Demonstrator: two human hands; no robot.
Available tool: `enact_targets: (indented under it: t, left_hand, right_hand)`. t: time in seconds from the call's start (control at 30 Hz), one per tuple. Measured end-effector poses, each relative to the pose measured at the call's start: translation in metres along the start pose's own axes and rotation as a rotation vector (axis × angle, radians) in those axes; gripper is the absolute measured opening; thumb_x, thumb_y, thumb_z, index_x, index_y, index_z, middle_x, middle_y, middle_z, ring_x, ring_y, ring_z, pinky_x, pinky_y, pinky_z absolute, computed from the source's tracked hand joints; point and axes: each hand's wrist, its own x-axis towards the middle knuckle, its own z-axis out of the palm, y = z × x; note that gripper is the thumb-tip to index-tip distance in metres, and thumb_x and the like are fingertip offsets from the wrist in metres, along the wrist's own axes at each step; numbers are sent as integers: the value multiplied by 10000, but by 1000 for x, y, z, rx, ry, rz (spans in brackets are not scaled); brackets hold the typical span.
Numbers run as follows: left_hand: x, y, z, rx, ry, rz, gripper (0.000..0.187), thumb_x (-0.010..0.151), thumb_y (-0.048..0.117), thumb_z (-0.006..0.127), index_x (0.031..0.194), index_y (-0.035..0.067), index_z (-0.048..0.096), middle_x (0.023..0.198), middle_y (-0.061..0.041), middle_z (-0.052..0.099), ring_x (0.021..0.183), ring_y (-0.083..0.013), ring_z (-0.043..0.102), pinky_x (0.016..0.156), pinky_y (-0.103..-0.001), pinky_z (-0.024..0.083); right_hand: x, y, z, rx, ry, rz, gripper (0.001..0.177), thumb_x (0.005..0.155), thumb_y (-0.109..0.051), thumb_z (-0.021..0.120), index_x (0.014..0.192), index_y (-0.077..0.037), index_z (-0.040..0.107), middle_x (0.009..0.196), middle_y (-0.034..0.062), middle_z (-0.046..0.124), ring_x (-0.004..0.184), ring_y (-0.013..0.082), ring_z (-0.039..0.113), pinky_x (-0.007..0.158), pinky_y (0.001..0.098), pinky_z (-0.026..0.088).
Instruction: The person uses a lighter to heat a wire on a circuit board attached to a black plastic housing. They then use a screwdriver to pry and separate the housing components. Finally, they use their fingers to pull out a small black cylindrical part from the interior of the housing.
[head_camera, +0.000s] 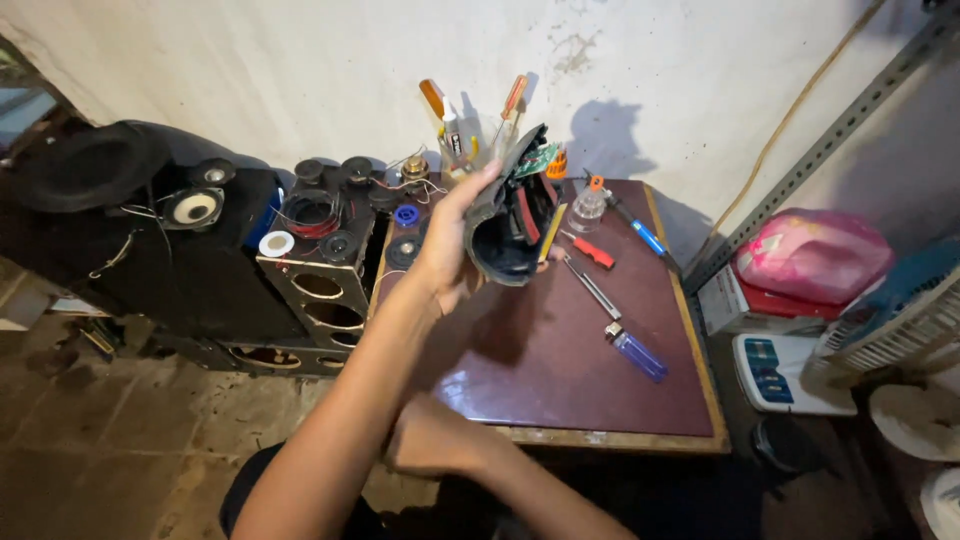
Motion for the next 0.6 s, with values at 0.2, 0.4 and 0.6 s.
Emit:
enact_targets:
  t: [0.2,0.4,0.6]
  left_hand:
    - [-12,-12,-1,111,108,57,613,867,532,571,1185,14,652,952,-189,697,829,-409,748,643,-423,600]
    - [9,-45,-26,47,282,195,339,905,380,635,1071,91,570,1049,-97,547,976,-224,631,867,-495,647]
    - [13,-50,-33,134,326,74,468,906,490,592,1123,91,479,937,-139,554,719,-340,705,678,-439,623]
  right_hand:
    - [-61,27,-73,-26,609,202,201,910,-133,665,1025,-98,826,1014,40,843,944,128,775,896,293,579]
    - [-74,-11,-130,-453,935,-70,453,887,-71,777,1320,-65,645,1210,141,541,735,124,655,707,243,569]
    - [-55,-17,-145,-759,753,-345,147,912,-18,749,1047,18,704,1011,185,638,872,282,691,786,342,592]
